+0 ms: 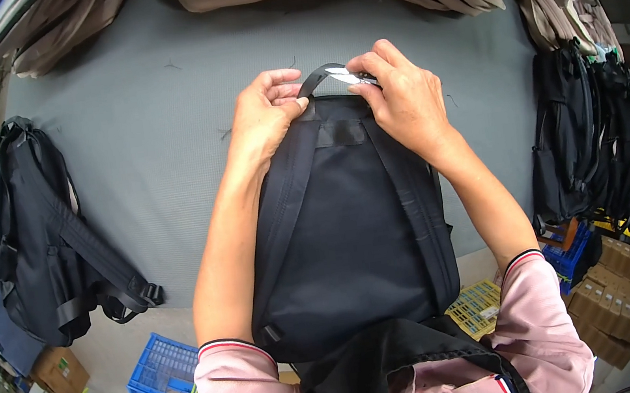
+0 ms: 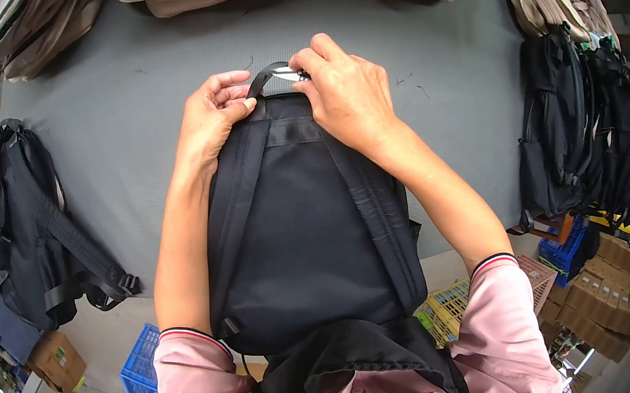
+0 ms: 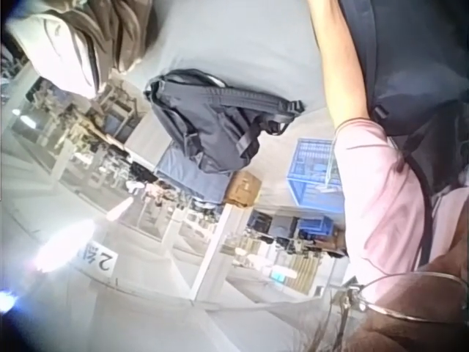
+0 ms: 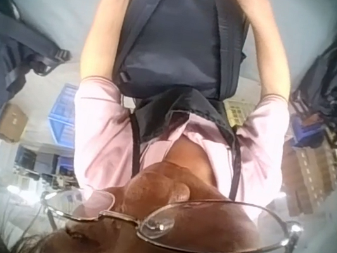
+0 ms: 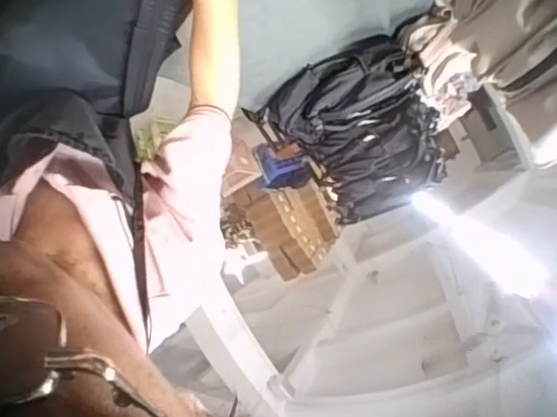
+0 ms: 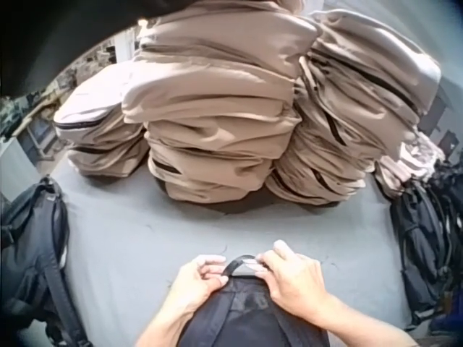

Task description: The person is inspecting and cleaning loose threads off of backpacks using a small pair of nippers.

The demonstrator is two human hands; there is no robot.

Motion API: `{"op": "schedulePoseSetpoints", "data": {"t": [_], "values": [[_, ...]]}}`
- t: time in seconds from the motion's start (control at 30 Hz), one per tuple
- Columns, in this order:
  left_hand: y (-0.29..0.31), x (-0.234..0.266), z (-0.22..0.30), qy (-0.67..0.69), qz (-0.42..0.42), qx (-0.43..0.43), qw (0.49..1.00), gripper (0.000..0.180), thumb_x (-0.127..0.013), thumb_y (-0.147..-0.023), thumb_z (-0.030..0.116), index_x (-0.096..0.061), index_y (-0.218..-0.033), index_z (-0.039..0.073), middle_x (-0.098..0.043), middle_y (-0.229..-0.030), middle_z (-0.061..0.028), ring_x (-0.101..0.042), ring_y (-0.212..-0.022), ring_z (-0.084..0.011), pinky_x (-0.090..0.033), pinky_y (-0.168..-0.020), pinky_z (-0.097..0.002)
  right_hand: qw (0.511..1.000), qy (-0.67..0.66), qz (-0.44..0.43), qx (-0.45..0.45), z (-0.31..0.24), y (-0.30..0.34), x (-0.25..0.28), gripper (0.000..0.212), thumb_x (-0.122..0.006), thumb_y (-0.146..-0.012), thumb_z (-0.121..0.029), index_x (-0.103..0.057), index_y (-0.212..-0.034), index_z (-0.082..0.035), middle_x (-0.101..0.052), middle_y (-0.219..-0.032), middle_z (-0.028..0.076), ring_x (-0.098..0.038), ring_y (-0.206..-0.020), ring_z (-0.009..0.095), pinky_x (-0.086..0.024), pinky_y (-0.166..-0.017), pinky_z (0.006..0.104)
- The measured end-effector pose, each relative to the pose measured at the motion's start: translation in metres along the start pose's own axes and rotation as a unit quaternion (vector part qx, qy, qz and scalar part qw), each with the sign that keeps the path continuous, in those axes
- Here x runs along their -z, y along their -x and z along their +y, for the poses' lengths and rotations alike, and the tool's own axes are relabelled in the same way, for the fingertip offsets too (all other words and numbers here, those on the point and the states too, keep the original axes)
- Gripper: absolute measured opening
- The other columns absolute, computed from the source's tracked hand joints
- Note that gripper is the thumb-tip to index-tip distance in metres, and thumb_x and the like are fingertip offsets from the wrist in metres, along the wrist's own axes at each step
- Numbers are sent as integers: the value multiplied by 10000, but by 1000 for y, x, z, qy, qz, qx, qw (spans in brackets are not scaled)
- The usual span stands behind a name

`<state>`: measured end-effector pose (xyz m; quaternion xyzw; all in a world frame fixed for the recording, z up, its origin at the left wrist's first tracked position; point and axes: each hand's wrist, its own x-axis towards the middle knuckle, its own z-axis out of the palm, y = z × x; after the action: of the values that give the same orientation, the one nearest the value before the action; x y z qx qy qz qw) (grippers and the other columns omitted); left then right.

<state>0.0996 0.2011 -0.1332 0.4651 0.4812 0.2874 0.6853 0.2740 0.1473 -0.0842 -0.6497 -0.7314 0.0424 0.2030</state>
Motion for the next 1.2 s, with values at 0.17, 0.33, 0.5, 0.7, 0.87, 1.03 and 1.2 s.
{"op": "schedulePoseSetpoints", "data": {"t": [0.17, 0.33, 0.5, 0.7, 0.87, 1.03, 1.2], "values": [[0, 0, -1, 1, 2, -2, 1000, 375, -617, -763, -58, -566, -1132, -16, -615, -1013, -115, -581, -912, -150, -482, -817, -244, 999, 5, -50, -3, -3, -4, 3, 161, -668, -763, -110, -603, -908, -83, -546, -878, 51, -619, -724, 276, -491, -621, 388], [-1, 0, -3, 1, 4, -3, 1000, 366, -619, -767, -55, -568, -1127, -20, -616, -1016, -118, -584, -907, -152, -484, -818, -247, 998, 21, -47, 35, -5, -5, -2, 184, -669, -760, -105, -608, -933, -86, -543, -877, 47, -605, -718, 273, -480, -629, 381], [1, 0, -3, 13, 16, 6, 1000, 325, -609, -783, -49, -586, -1107, -21, -625, -1019, -121, -593, -904, -149, -480, -823, -243, 997, -56, -49, -26, -4, -5, -6, 202, -680, -755, -122, -614, -943, -90, -554, -905, 50, -618, -759, 278, -493, -672, 377], [2, -11, -8, -264, 92, -100, 955, 171, -593, -832, 44, -668, -983, 18, -684, -813, -101, -637, -747, -157, -498, -733, -283, 956, -220, -134, -141, 27, -26, -30, 246, -696, -751, -153, -664, -979, -64, -641, -907, 99, -623, -774, 229, -485, -697, 342], [8, -23, 6, -441, 119, -191, 869, 172, -644, -810, 141, -682, -941, 37, -679, -794, -140, -648, -746, -271, -495, -716, -364, 926, -298, -134, -188, 37, -23, -45, 207, -672, -779, -141, -674, -961, -43, -654, -723, 79, -603, -669, 136, -459, -635, 293], [-7, -25, -12, -525, 161, -326, 769, 84, -663, -772, 115, -625, -775, 40, -632, -693, -104, -612, -688, -269, -448, -700, -362, 942, -141, -212, -217, 24, -30, -35, 201, -663, -734, -265, -705, -850, -107, -675, -748, 105, -643, -741, 270, -486, -665, 374], [-13, -23, -22, -492, 147, -451, 729, 72, -638, -739, 42, -568, -725, 50, -567, -659, -75, -569, -640, -245, -440, -664, -348, 875, -291, -253, -293, 38, -35, -38, 134, -665, -740, -169, -660, -716, -37, -566, -536, 29, -509, -513, 108, -381, -517, 263]]}}
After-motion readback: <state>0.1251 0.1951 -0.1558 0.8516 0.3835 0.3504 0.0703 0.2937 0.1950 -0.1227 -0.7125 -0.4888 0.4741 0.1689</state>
